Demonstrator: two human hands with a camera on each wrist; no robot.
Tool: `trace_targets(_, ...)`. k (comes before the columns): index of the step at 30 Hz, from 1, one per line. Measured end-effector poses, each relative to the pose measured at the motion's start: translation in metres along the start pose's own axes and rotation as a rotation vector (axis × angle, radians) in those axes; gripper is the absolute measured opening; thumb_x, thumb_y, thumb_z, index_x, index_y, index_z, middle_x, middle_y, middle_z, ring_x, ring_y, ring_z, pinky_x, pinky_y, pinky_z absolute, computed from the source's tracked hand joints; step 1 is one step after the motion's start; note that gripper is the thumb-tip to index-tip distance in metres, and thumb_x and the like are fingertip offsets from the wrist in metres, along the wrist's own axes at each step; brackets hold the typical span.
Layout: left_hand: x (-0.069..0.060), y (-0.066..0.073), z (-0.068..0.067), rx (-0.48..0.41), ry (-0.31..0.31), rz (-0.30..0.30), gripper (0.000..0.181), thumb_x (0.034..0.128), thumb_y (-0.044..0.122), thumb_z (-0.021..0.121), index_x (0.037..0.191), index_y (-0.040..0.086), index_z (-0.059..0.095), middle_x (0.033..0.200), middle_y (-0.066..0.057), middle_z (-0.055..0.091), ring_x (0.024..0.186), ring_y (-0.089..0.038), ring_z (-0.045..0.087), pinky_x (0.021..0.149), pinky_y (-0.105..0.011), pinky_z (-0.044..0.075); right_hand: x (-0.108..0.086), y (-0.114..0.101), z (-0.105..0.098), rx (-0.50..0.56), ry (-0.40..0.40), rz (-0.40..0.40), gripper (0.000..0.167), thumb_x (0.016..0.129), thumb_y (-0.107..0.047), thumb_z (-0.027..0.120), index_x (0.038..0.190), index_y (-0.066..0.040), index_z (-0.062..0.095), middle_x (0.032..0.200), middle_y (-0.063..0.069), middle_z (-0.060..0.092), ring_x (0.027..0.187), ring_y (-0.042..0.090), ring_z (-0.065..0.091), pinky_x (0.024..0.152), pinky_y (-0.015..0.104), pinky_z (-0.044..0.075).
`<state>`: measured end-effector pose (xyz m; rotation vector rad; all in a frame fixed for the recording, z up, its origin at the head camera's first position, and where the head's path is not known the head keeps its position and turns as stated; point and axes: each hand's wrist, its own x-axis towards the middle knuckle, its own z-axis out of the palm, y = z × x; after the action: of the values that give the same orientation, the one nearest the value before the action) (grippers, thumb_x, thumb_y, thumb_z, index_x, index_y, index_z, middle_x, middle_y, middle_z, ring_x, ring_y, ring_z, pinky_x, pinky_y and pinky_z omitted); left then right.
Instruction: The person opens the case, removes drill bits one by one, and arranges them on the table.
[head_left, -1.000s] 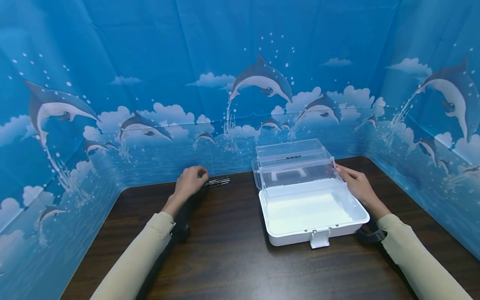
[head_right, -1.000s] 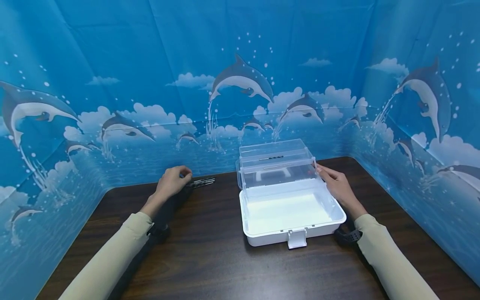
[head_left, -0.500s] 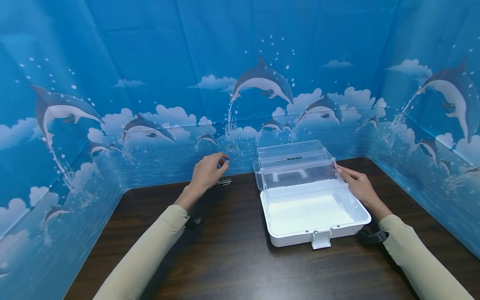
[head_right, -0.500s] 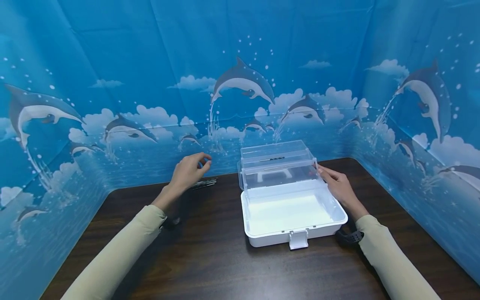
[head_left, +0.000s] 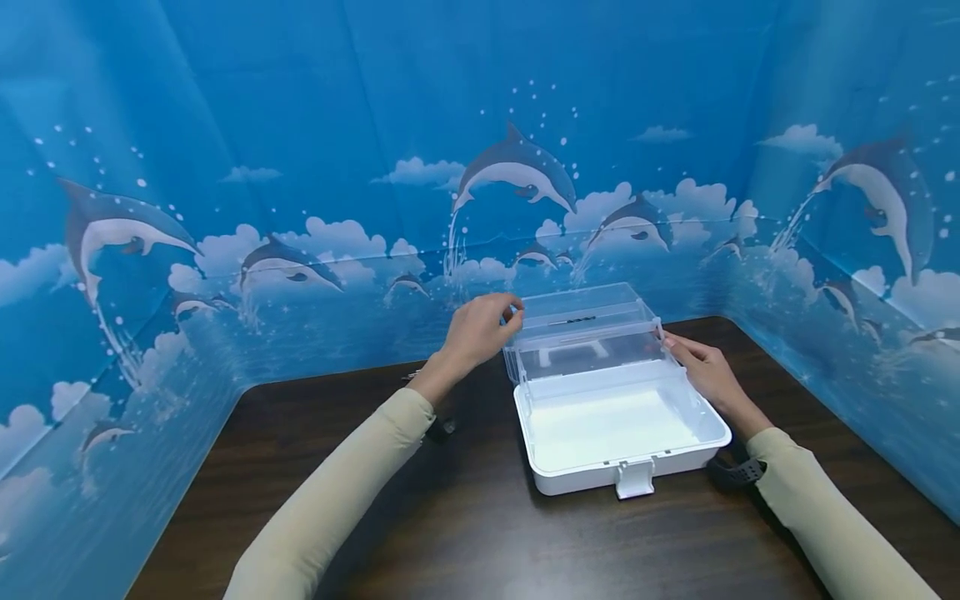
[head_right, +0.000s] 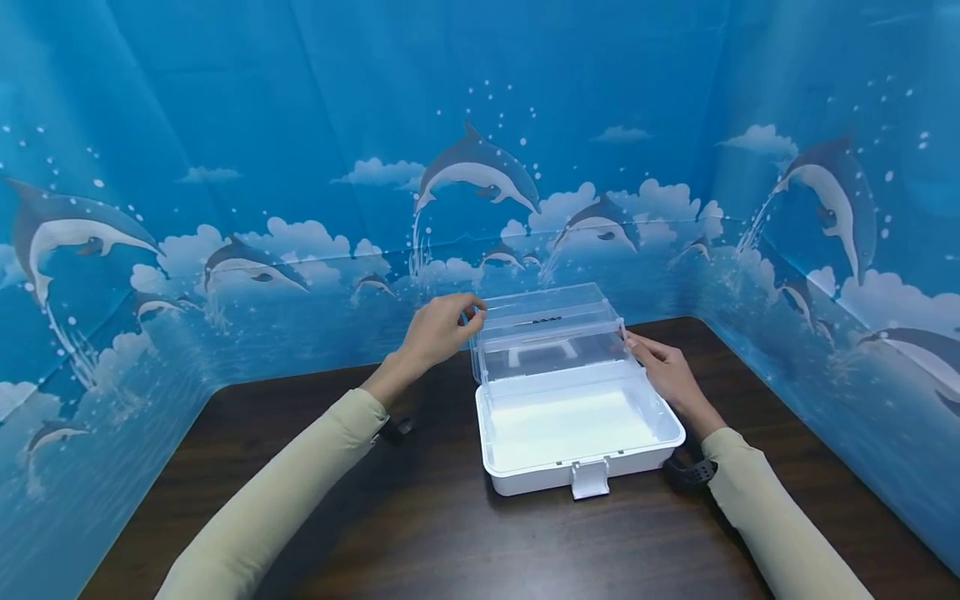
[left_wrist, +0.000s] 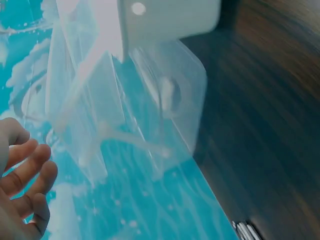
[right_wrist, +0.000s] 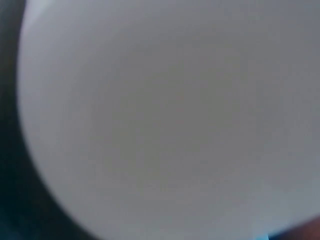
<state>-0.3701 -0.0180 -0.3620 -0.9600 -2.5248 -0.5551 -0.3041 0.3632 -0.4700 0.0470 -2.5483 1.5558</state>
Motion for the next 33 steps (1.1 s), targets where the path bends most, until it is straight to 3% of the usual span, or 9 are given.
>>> trace_targets(9,0.028,0.025,0.015,0.01,-0.128,0.071,0.026,0.1072,0.027,0.055,0.122,0.017,0.074,0.101,0.004,0.072,0.05,-0.01,0.048,0.046,-0.028,0.033,0.003,0.0,0.002,0.021,0.005,-0.02,0.073,0.103,-0.061,0.045,0.156,-0.011,0.042,0.143,0.024,0.053,0.143,0.047,0.032,0.106,0.069,0.029)
trace_targets(16,0.032,0.033,0.025,-0.021,-0.223,0.095,0.028,0.107,0.015,0.054,0.129,0.012,0.072,0.115,-0.004,0.073,0.039,-0.01,0.026,0.043,-0.026,0.025,0.003,0.004,0.001,0.032,0.005,-0.02,0.072,0.103,-0.061,0.046,0.156,-0.012,0.043,0.143,0.023,0.053,0.143,0.046,0.034,0.107,0.068,0.031)
trace_targets(20,0.032,0.033,0.029,-0.024,-0.234,0.08,0.029,0.1071,0.013,0.052,0.128,0.012,0.072,0.108,-0.004,0.074,0.039,-0.009,0.022,0.044,-0.026,0.024,0.003,0.003,-0.001,0.029,0.011,-0.027,0.071,0.103,-0.059,0.047,0.156,-0.011,0.043,0.148,0.023,0.049,0.142,0.047,0.034,0.106,0.068,0.031)
trace_targets(24,0.032,0.031,0.031,-0.057,-0.215,0.065,0.028,0.1073,0.013,0.052,0.125,0.012,0.074,0.102,-0.003,0.073,0.041,-0.011,0.025,0.046,-0.027,0.025,0.003,0.001,-0.001,0.03,0.019,-0.042,0.07,0.104,-0.058,0.046,0.155,-0.01,0.043,0.146,0.024,0.051,0.142,0.047,0.035,0.105,0.068,0.032)
trace_targets(28,0.032,0.03,0.031,-0.066,-0.22,0.045,0.027,0.1069,0.013,0.054,0.125,0.013,0.074,0.112,-0.003,0.072,0.044,-0.014,0.037,0.049,-0.028,0.03,0.002,0.001,-0.001,0.033,0.018,-0.046,0.069,0.105,-0.057,0.046,0.155,-0.009,0.043,0.144,0.024,0.052,0.142,0.047,0.035,0.106,0.068,0.031)
trace_targets(33,0.034,0.03,0.03,-0.06,-0.265,0.016,0.021,0.1032,0.018,0.064,0.119,0.014,0.077,0.112,-0.001,0.073,0.076,-0.011,0.064,0.064,-0.028,0.048,0.001,0.002,0.0,0.02,0.018,-0.039,0.07,0.105,-0.058,0.045,0.155,-0.009,0.044,0.143,0.024,0.053,0.142,0.047,0.035,0.106,0.068,0.031)
